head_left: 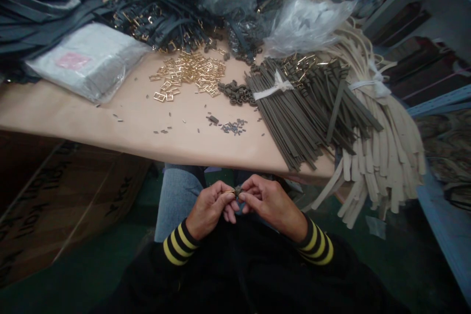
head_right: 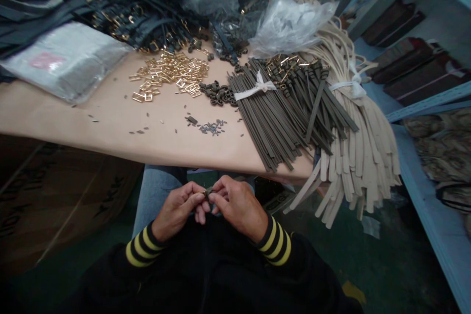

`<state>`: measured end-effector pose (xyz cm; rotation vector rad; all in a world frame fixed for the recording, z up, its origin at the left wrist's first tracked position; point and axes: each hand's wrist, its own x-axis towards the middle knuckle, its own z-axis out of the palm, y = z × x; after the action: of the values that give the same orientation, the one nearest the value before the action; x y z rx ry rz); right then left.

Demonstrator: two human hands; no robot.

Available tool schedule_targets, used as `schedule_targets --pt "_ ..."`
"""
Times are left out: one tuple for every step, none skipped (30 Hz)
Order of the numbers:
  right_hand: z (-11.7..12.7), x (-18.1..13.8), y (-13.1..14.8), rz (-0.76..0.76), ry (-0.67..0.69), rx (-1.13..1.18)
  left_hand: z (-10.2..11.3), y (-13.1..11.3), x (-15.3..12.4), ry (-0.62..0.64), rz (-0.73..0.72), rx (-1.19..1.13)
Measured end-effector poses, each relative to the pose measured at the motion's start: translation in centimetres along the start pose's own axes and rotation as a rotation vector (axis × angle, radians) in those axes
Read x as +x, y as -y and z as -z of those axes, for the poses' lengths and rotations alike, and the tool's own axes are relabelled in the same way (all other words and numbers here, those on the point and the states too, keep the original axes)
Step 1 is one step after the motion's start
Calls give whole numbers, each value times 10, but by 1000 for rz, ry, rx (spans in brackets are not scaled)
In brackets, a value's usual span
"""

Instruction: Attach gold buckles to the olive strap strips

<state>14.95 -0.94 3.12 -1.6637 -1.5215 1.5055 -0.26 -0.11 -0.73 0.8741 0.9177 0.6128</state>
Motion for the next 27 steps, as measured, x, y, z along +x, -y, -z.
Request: schedule_targets --pt "0 0 1 1 3 0 0 0 0 18 -7 11" --pt "1 0 2 6 10 -11 0 -1 -1 37 -12 21" --pt "2 0 3 16 13 -38 0 -1 -1 55 -18 31" --pt "3 1 4 32 11 -85 0 0 -1 67 -24 39" --pt "4 1 4 59 2 -152 -1 0 -2 67 -28 46" --pt "5 1 4 97 -14 -234 -2 1 -2 52 -31 57" --pt "5 1 4 148 -35 -318 -2 1 -1 26 -32 72" --pt "5 1 3 206 -57 -393 -3 2 -1 -5 -29 91" --pt "4 1 2 267 -75 -452 -3 2 -1 -34 -22 109" --pt "3 1 2 326 -93 -496 -3 2 0 -56 -13 123" --pt "2 1 1 380 -112 -526 -2 1 0 -65 -3 128" --pt "1 1 0 427 -126 -543 -2 0 0 -61 5 121" --pt "0 1 0 467 -132 -548 -1 0 0 -51 15 108" --pt "-1 2 -1 501 -126 -539 0 -1 1 -42 24 93" --pt "-2 2 -2 525 -108 -520 1 -2 1 -36 31 79" --pt "-2 3 -4 536 -75 -492 1 -1 0 -32 36 65" --pt "-2 4 -5 532 -32 -459 1 -1 0 -34 38 51" --pt "-2 5 -6 516 11 -422 1 0 0 -37 39 35" --pt "-2 6 -7 490 46 -386 1 0 0 -40 40 17" --pt "-2 6 -8 463 70 -355 0 1 0 -42 43 0" --pt "-1 7 -9 441 80 -333 0 2 0 -44 49 -15" --pt "-1 7 -10 430 79 -320 -1 3 0 -48 56 -23" --pt "-1 7 -10 424 72 -320 -2 4 0 -54 63 -21" --pt "-1 7 -11 422 65 -331 -2 4 0 -62 67 -12" --pt "-1 7 -11 421 61 -349 -3 4 0 -71 70 3" --pt "-1 6 -11 417 59 -369 -3 4 1 -81 70 26" --pt "-1 6 -11 410 55 -390 -4 4 1 -89 69 51"
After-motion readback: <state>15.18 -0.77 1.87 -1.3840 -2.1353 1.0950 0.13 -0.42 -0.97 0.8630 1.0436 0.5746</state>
